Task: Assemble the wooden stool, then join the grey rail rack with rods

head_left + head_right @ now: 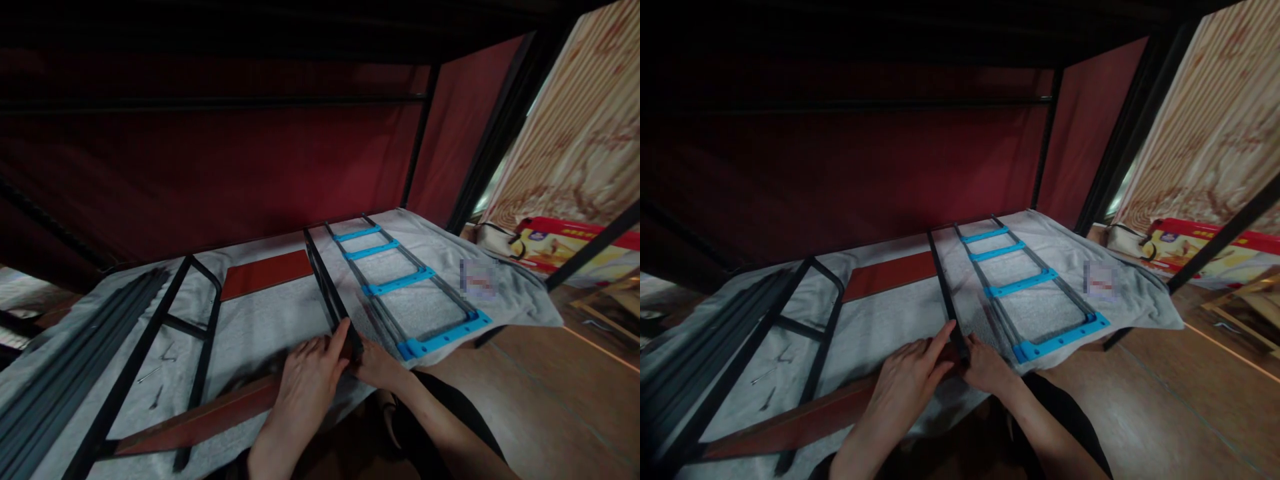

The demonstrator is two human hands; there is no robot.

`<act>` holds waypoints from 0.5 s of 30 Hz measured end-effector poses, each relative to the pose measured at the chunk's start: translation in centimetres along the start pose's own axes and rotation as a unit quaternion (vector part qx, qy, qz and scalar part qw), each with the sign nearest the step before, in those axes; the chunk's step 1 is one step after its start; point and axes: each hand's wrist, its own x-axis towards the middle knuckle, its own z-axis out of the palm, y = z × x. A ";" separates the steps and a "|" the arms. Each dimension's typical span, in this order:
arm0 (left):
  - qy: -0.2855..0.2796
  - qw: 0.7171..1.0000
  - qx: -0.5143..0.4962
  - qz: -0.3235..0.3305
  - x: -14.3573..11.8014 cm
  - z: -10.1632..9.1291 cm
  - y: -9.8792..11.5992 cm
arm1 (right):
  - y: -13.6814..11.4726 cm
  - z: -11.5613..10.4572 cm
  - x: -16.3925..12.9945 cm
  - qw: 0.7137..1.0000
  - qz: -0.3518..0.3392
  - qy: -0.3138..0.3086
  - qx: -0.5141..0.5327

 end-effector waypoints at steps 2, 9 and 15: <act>-0.003 1.000 0.000 0.015 0.5 0.2 0.1 | 0.3 0.3 0.1 1.000 0.010 -0.003 0.000; -0.027 0.998 -0.030 0.049 1.5 0.5 0.2 | 0.3 0.5 0.0 0.999 0.023 0.014 0.024; -0.021 0.998 -0.041 0.045 1.5 1.1 0.5 | -0.4 0.2 -0.3 0.998 0.021 0.016 0.048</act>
